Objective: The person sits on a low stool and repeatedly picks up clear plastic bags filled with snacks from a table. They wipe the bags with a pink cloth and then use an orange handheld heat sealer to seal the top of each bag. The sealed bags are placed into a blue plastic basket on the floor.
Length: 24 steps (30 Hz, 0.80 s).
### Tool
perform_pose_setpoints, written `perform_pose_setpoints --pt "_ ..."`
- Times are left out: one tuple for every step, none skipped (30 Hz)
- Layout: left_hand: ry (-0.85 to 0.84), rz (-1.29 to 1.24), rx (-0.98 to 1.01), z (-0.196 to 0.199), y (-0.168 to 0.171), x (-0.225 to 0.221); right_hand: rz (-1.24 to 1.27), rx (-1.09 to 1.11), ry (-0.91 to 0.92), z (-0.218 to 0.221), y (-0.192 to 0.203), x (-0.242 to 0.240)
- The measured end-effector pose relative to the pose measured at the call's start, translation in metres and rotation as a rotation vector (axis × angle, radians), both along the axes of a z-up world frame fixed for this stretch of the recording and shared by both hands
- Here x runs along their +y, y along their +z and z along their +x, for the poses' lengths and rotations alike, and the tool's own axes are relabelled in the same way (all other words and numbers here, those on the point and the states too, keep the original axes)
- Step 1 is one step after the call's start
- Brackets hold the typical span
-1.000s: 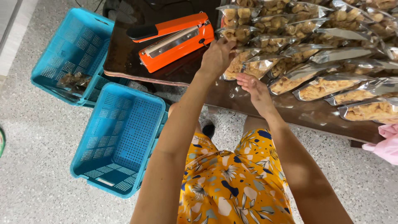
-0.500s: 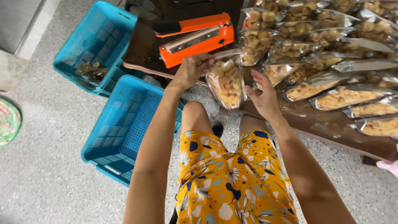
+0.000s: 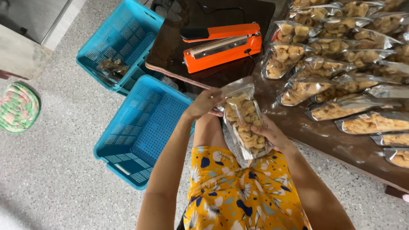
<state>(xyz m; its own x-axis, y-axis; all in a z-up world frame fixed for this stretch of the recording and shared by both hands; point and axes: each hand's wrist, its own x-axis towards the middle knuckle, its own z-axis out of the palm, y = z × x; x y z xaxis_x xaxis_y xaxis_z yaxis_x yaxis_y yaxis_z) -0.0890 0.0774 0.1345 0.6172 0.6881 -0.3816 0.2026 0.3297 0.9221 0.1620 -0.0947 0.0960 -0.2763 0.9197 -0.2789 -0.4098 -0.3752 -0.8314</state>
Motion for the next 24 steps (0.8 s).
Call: perform_pose_setpoints --pt "0.007 -0.022 -0.020 0.000 -0.007 0.004 0.007 -0.005 -0.019 -0.001 -0.004 0.003" --pt "0.019 -0.044 -0.041 0.000 -0.014 0.009 0.013 -0.012 -0.033 -0.001 -0.010 0.009" --pt "0.020 -0.048 -0.049 0.001 -0.020 0.017 0.019 -0.019 -0.048 -0.002 -0.015 0.015" --pt "0.020 -0.050 -0.057 0.003 -0.024 0.028 -0.003 -0.027 -0.066 -0.003 -0.021 0.024" --pt "0.021 -0.052 -0.064 0.004 -0.027 0.038 -0.024 -0.035 -0.083 -0.004 -0.025 0.033" --pt "0.032 -0.054 -0.042 0.005 -0.028 0.048 -0.044 -0.044 -0.102 -0.004 -0.030 0.044" --pt "0.043 -0.057 -0.020 0.005 -0.028 0.056 -0.053 -0.081 -0.107 -0.006 -0.033 0.053" --pt "0.054 -0.060 0.001 0.006 -0.027 0.065 -0.064 -0.120 -0.110 -0.007 -0.035 0.060" --pt "0.043 -0.042 -0.001 0.006 -0.024 0.077 -0.074 -0.159 -0.114 -0.007 -0.036 0.068" --pt "0.036 -0.030 -0.002 0.003 -0.021 0.084 -0.062 -0.193 -0.100 -0.007 -0.037 0.076" --pt "0.029 -0.018 -0.003 0.001 -0.018 0.089 -0.050 -0.227 -0.086 -0.010 -0.037 0.082" --pt "0.040 -0.004 0.015 0.000 -0.016 0.094 -0.031 -0.262 -0.078 -0.011 -0.036 0.089" --pt "0.052 0.010 0.033 -0.001 -0.014 0.097 -0.025 -0.244 -0.075 -0.011 -0.035 0.093" --pt "0.064 0.022 0.052 -0.003 -0.013 0.095 -0.022 -0.224 -0.070 -0.013 -0.032 0.094" --pt "0.080 0.031 0.060 -0.004 -0.014 0.091 -0.018 -0.205 -0.066 -0.014 -0.030 0.094" --pt "0.090 0.049 0.070 -0.004 -0.014 0.090 -0.016 -0.208 -0.061 -0.015 -0.027 0.095" --pt "0.100 0.066 0.079 -0.005 -0.015 0.088 -0.013 -0.210 -0.056 -0.016 -0.026 0.096" --pt "0.108 0.052 0.078 -0.006 -0.019 0.083 -0.015 -0.212 -0.045 -0.017 -0.026 0.091" --pt "0.116 0.037 0.078 -0.007 -0.024 0.078 -0.014 -0.209 -0.045 -0.018 -0.026 0.084" --pt "0.118 0.031 0.077 -0.008 -0.026 0.079 -0.004 -0.206 -0.051 -0.020 -0.026 0.081" --pt "0.109 0.032 0.067 -0.010 -0.027 0.079 0.005 -0.202 -0.058 -0.022 -0.025 0.080" --pt "0.100 0.025 0.058 -0.012 -0.031 0.075 -0.022 -0.184 -0.072 -0.024 -0.024 0.078" --pt "0.090 0.018 0.048 -0.015 -0.034 0.073 -0.050 -0.166 -0.086 -0.026 -0.023 0.079" --pt "0.088 0.010 0.047 -0.016 -0.040 0.069 -0.088 -0.149 -0.092 -0.028 -0.022 0.077"
